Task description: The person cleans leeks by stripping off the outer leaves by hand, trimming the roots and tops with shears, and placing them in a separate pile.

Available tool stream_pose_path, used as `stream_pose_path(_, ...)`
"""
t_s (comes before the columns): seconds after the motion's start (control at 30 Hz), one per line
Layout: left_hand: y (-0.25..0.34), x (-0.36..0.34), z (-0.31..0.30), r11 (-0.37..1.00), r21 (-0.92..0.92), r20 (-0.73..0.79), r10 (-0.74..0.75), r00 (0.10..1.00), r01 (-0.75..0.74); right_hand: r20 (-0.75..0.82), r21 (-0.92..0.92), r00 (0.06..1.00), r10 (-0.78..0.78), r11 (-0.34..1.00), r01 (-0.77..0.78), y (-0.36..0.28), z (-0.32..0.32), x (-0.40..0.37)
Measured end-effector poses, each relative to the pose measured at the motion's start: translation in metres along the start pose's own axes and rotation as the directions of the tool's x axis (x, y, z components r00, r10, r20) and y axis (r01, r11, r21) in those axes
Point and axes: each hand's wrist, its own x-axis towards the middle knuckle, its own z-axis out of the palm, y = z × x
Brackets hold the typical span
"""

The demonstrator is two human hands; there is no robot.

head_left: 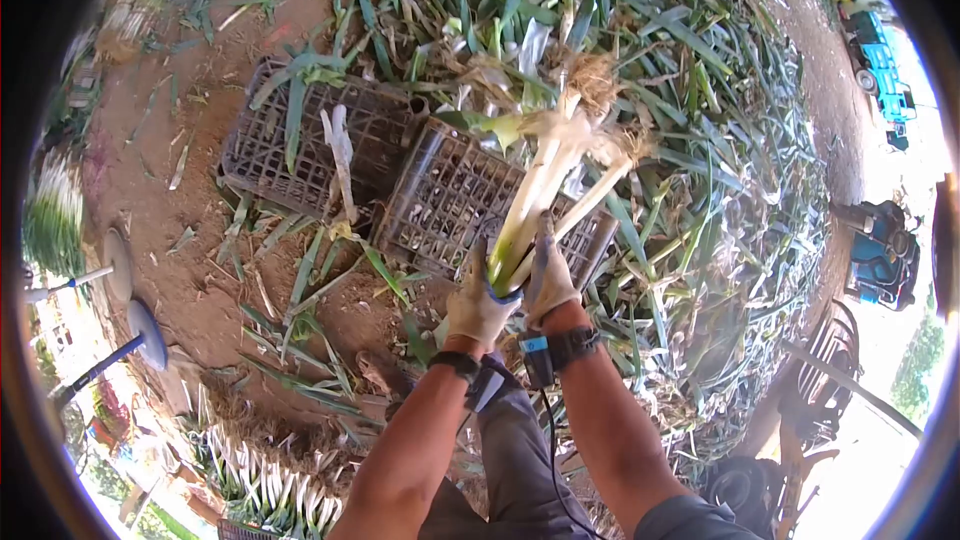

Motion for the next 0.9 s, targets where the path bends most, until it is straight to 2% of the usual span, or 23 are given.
stream_pose_path(0.07, 0.002, 0.011, -0.046, 0.976, -0.213, 0.218, 0.088, 0.972, -0.041, 0.201, 0.038, 0.978, -0.064, 0.998, 0.058, -0.017, 0.024, -0.038)
stream_pose_path(0.1, 0.016, 0.014, -0.082, 0.990, -0.143, 0.288, 0.050, 0.956, -0.009, 0.327, -0.011, 0.945, -0.021, 1.000, 0.026, -0.033, 0.032, -0.059)
stream_pose_path(0.13, 0.018, 0.013, -0.110, 0.990, -0.142, 0.314, 0.059, 0.947, -0.015, 0.446, 0.022, 0.888, -0.112, 0.993, 0.115, -0.043, 0.040, -0.070)
stream_pose_path(0.2, 0.024, 0.013, -0.162, 0.985, -0.145, 0.401, 0.141, 0.905, -0.090, 0.405, 0.196, 0.868, -0.286, 0.955, 0.223, -0.073, 0.066, -0.093)
stream_pose_path(0.23, 0.034, 0.008, -0.190, 0.990, -0.115, 0.445, 0.129, 0.886, -0.086, 0.398, 0.227, 0.837, -0.375, 0.925, 0.306, -0.091, 0.075, -0.103)
stream_pose_path(0.27, 0.045, 0.001, -0.217, 0.993, -0.083, 0.491, 0.113, 0.864, -0.083, 0.429, 0.330, 0.822, -0.375, 0.912, 0.244, -0.106, 0.078, -0.105)
stream_pose_path(0.3, 0.044, -0.006, -0.236, 0.987, -0.119, 0.494, 0.155, 0.856, -0.110, 0.412, 0.469, 0.792, -0.451, 0.850, 0.240, -0.121, 0.087, -0.114)
stream_pose_path(0.33, 0.035, -0.015, -0.246, 0.956, -0.288, 0.509, 0.198, 0.838, -0.050, 0.387, 0.596, 0.760, -0.522, 0.771, 0.226, -0.137, 0.096, -0.124)
stream_pose_path(0.37, 0.039, -0.023, -0.261, 0.942, -0.335, 0.523, 0.215, 0.825, -0.033, 0.353, 0.662, 0.764, -0.540, 0.721, 0.204, -0.147, 0.097, -0.119)
stream_pose_path(0.4, 0.045, -0.033, -0.277, 0.925, -0.379, 0.537, 0.232, 0.811, -0.013, 0.279, 0.559, 0.772, -0.571, 0.750, 0.353, -0.147, 0.092, -0.104)
stream_pose_path(0.43, 0.051, -0.042, -0.292, 0.958, -0.288, 0.558, 0.186, 0.809, -0.022, 0.316, 0.398, 0.692, -0.649, 0.753, 0.524, -0.150, 0.085, -0.097)
stream_pose_path(0.47, 0.058, -0.053, -0.305, 0.981, -0.194, 0.576, 0.137, 0.806, -0.028, 0.397, 0.483, 0.732, -0.554, 0.804, 0.346, -0.155, 0.079, -0.089)
stream_pose_path(0.5, 0.062, -0.064, -0.314, 0.963, -0.270, 0.575, 0.147, 0.805, 0.017, 0.471, 0.542, 0.759, -0.449, 0.826, 0.152, -0.166, 0.086, -0.103)
stream_pose_path(0.53, 0.065, -0.072, -0.324, 0.963, -0.269, 0.570, 0.155, 0.807, 0.005, 0.348, 0.502, 0.791, -0.503, 0.813, 0.296, -0.171, 0.094, -0.116)
stream_pose_path(0.57, 0.066, -0.081, -0.334, 0.965, -0.257, 0.587, 0.113, 0.802, 0.053, 0.108, 0.373, 0.876, -0.469, 0.836, 0.402, -0.182, 0.102, -0.123)
stream_pose_path(0.6, 0.065, -0.092, -0.343, 0.964, -0.245, 0.601, 0.066, 0.796, 0.105, -0.145, 0.215, 0.887, -0.438, 0.861, 0.460, -0.190, 0.105, -0.125)
stream_pose_path(0.67, 0.047, -0.120, -0.361, 0.953, -0.275, 0.608, 0.068, 0.791, 0.129, -0.145, 0.251, 0.777, -0.613, 0.736, 0.628, -0.233, 0.078, -0.129)
stream_pose_path(0.73, 0.033, -0.148, -0.390, 0.952, -0.241, 0.673, 0.022, 0.739, 0.190, 0.050, 0.036, 0.640, -0.767, 0.642, 0.766, -0.316, 0.015, -0.118)
stream_pose_path(0.77, 0.036, -0.159, -0.407, 0.910, -0.283, 0.710, -0.012, 0.704, 0.302, 0.142, -0.097, 0.612, -0.778, 0.604, 0.791, -0.349, -0.012, -0.120)
stream_pose_path(0.8, 0.032, -0.169, -0.422, 0.905, -0.268, 0.701, -0.051, 0.711, 0.330, 0.195, -0.218, 0.631, -0.751, 0.594, 0.775, -0.373, -0.035, -0.126)
stream_pose_path(0.83, 0.023, -0.175, -0.433, 0.857, -0.264, 0.734, -0.119, 0.668, 0.443, 0.202, -0.322, 0.660, -0.723, 0.588, 0.742, -0.379, -0.055, -0.138)
stream_pose_path(0.87, 0.013, -0.180, -0.439, 0.799, -0.266, 0.763, -0.168, 0.625, 0.539, -0.094, -0.574, 0.707, -0.701, 0.618, 0.537, -0.375, -0.054, -0.169)
stream_pose_path(0.9, 0.001, -0.185, -0.438, 0.803, -0.305, 0.724, -0.154, 0.672, 0.513, 0.050, -0.702, 0.575, -0.817, 0.380, 0.602, -0.362, -0.079, -0.148)
